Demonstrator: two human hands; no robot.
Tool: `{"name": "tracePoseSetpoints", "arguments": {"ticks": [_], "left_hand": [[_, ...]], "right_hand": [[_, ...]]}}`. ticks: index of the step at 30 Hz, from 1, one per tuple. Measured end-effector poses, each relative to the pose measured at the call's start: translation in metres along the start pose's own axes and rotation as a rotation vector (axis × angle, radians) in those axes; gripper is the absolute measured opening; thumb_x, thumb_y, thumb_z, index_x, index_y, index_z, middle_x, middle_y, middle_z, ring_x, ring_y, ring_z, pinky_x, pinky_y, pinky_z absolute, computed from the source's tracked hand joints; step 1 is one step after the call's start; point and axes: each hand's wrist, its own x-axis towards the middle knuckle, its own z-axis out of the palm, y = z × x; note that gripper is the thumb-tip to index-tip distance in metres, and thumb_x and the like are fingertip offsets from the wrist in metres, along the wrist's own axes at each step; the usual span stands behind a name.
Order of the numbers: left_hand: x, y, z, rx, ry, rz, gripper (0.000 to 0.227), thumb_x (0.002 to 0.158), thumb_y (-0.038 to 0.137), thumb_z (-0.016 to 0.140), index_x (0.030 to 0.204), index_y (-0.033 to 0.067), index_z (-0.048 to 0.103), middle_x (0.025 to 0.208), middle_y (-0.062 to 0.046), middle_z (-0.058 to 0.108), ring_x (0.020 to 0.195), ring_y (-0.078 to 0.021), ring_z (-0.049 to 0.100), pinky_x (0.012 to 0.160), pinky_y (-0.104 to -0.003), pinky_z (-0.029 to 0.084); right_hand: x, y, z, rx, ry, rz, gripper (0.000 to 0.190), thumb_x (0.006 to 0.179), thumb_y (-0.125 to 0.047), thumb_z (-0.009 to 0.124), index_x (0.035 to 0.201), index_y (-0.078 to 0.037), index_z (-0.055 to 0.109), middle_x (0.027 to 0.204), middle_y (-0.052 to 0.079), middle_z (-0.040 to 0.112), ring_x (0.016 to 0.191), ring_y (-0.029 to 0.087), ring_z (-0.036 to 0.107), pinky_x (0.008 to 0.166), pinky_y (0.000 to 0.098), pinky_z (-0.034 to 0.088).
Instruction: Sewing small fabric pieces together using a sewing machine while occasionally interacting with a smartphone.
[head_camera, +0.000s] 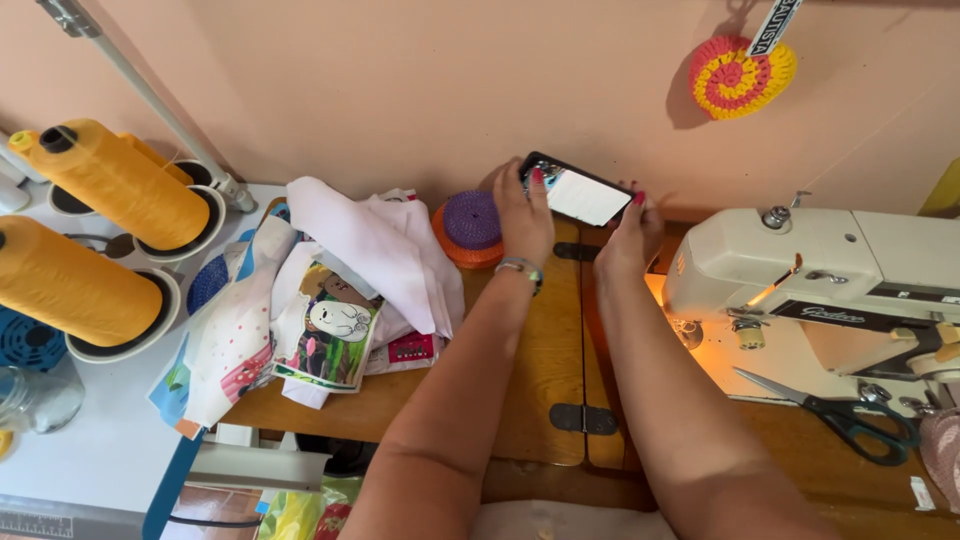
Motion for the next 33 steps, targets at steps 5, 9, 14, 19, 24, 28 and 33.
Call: {"name": "tracePoseSetpoints", "arguments": {"ticks": [5,9,14,19,24,28,33], "left_hand": [[-0.001,0.004,0.012,0.151,-0.154,-0.066,0.065,0.108,0.034,0.04,0.157,-0.0061,0.024,0.154,-0.035,0.034,0.149,-0.0455,0.03,0.125,-0.052,0.024],[-0.002,-0.032,0.027,0.269,-0.215,-0.156,0.071,0.106,0.032,0.043,0.158,-0.0089,0.016,0.159,-0.034,0.027,0.152,-0.0427,0.027,0.127,-0.048,0.023],[-0.006,-0.034,0.031,0.407,-0.308,-0.207,0.07,0.102,0.023,0.044,0.159,-0.0077,0.015,0.161,-0.03,0.027,0.151,-0.0379,0.031,0.125,-0.045,0.028],[-0.009,-0.041,0.032,0.469,-0.309,-0.17,0.07,0.097,0.011,0.047,0.157,-0.0084,0.016,0.159,-0.03,0.03,0.145,-0.0403,0.04,0.119,-0.045,0.038],[-0.004,-0.074,0.04,0.608,-0.309,-0.132,0.066,0.093,0.011,0.049,0.153,-0.0082,0.027,0.151,-0.027,0.036,0.134,-0.0411,0.051,0.112,-0.046,0.048],[-0.005,-0.042,0.027,0.57,-0.309,-0.135,0.066,0.093,-0.001,0.045,0.154,-0.0115,0.025,0.15,-0.031,0.038,0.133,-0.0451,0.052,0.111,-0.049,0.047],[-0.005,0.029,-0.002,0.548,-0.36,-0.051,0.064,0.094,-0.006,0.048,0.155,-0.0066,0.028,0.155,-0.028,0.037,0.136,-0.0413,0.052,0.11,-0.048,0.05]], "right_hand": [[0.021,0.013,0.006,-0.092,0.088,-0.072,0.019,0.098,-0.026,0.071,0.116,-0.023,0.078,0.106,0.006,0.078,0.056,0.011,0.064,0.055,0.0197,0.06],[0.019,0.024,0.001,-0.217,0.048,-0.049,0.023,0.099,-0.025,0.067,0.118,-0.031,0.079,0.116,0.002,0.076,0.087,0.013,0.076,0.07,0.0213,0.066],[0.011,0.017,-0.015,-0.357,-0.102,-0.093,0.034,0.106,-0.014,0.059,0.138,-0.022,0.066,0.141,0.009,0.063,0.132,0.027,0.058,0.108,0.0371,0.054],[0.013,0.016,-0.02,-0.435,-0.184,-0.099,0.038,0.108,-0.01,0.054,0.145,-0.018,0.06,0.148,0.009,0.058,0.14,0.026,0.05,0.116,0.0395,0.047],[0.033,0.034,-0.023,-0.438,-0.246,-0.163,0.046,0.102,0.006,0.05,0.145,-0.008,0.059,0.143,0.017,0.056,0.136,0.033,0.054,0.113,0.0373,0.051],[0.034,0.039,-0.018,-0.469,-0.224,-0.199,0.046,0.099,0.009,0.053,0.143,-0.006,0.057,0.13,0.017,0.057,0.13,0.033,0.059,0.108,0.0349,0.055],[0.043,0.054,-0.017,-0.536,-0.186,-0.2,0.045,0.097,0.007,0.056,0.137,-0.012,0.057,0.114,0.007,0.056,0.115,0.025,0.066,0.098,0.029,0.062]]}}
